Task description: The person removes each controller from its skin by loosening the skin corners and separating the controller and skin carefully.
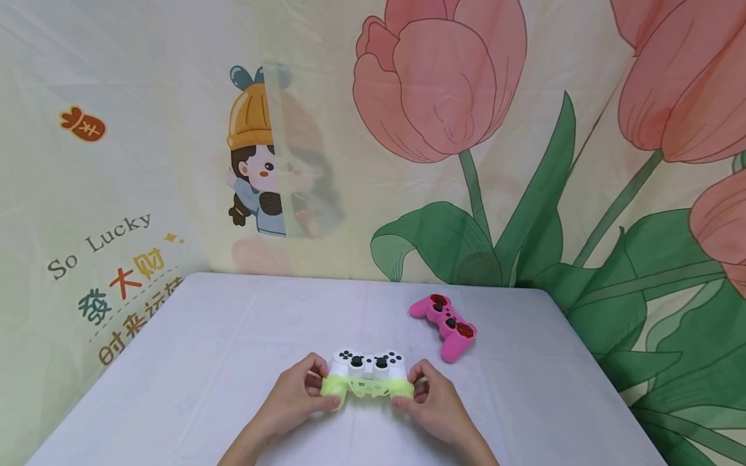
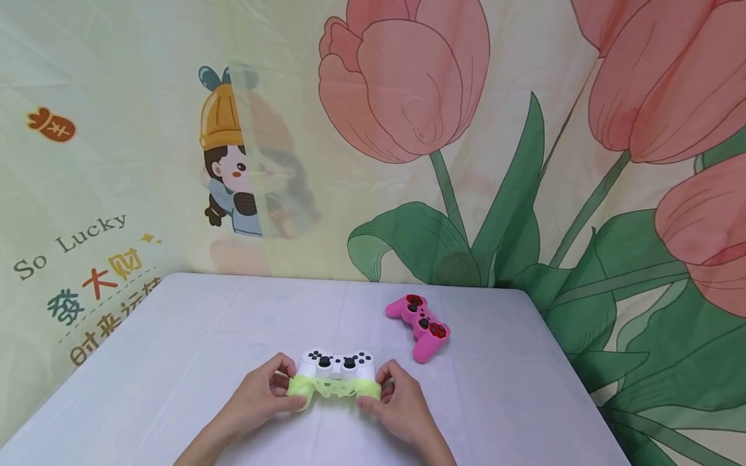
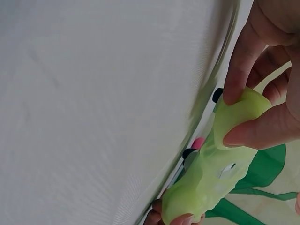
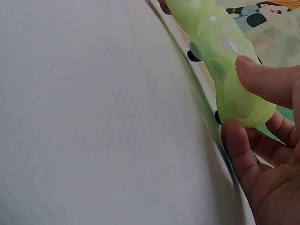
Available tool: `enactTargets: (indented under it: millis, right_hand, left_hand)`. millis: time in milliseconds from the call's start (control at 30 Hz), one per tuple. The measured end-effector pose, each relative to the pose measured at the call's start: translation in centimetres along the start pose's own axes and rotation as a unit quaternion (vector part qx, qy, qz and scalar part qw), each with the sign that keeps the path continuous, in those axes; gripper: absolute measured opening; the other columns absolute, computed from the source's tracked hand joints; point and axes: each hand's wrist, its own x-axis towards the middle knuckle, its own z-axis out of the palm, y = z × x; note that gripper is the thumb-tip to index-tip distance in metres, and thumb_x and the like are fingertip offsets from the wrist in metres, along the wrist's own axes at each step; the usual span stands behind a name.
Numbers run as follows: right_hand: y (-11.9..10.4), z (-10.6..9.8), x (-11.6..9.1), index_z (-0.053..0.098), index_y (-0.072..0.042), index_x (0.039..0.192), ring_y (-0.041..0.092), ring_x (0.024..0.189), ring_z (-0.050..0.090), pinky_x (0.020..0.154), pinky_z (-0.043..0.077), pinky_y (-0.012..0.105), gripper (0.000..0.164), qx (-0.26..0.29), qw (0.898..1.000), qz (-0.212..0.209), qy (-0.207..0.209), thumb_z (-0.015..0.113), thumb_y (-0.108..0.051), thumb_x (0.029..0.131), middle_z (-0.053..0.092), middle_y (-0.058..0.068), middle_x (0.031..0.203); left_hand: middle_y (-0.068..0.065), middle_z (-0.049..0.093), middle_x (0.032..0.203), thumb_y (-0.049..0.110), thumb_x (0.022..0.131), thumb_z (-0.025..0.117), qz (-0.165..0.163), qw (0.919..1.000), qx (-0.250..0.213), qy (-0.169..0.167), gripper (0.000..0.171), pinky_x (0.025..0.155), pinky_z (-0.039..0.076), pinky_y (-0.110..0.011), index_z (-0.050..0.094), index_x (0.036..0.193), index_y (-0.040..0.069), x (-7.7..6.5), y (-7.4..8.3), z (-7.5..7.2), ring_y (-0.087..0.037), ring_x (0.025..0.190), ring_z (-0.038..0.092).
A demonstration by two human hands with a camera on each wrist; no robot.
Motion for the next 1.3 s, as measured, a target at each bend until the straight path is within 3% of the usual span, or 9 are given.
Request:
enactTargets:
  millis: [567, 1300]
  right_hand:
    - [-0.12, -0.08, 0.03, 0.053, -0.012, 0.100, 0.014, 0.074, 0.052, 0.062, 0.043, 0.022, 0.045, -0.020, 1.000, -0.019, -0.001, 0.092, -0.028, 0.083, 0.054, 0.000, 0.081]
    - [-0.54, -0.03, -0.18, 0.054, -0.011, 0.099, 0.010, 0.071, 0.047, 0.060, 0.038, 0.023, 0.044, -0.036, 0.999, -0.005, -0.002, 0.091, -0.029, 0.084, 0.050, 0.000, 0.078]
  left_hand:
    - [-0.003, 0.066, 0.095, 0.019, 0.069, 0.099, 0.004, 0.9987, 0.050, 0.012, 0.051, 0.069, 0.053, -0.027, 0.060, 0.102, 0.014, -0.18, 0.32, -0.14, -0.017, 0.083, 0.066]
    - [0.000, 0.064, 0.086, 0.022, 0.068, 0.099, -0.009, 0.9980, 0.063, 0.002, 0.050, 0.068, 0.049, -0.028, 0.060, 0.099, 0.016, -0.22, 0.58, -0.24, -0.017, 0.081, 0.062]
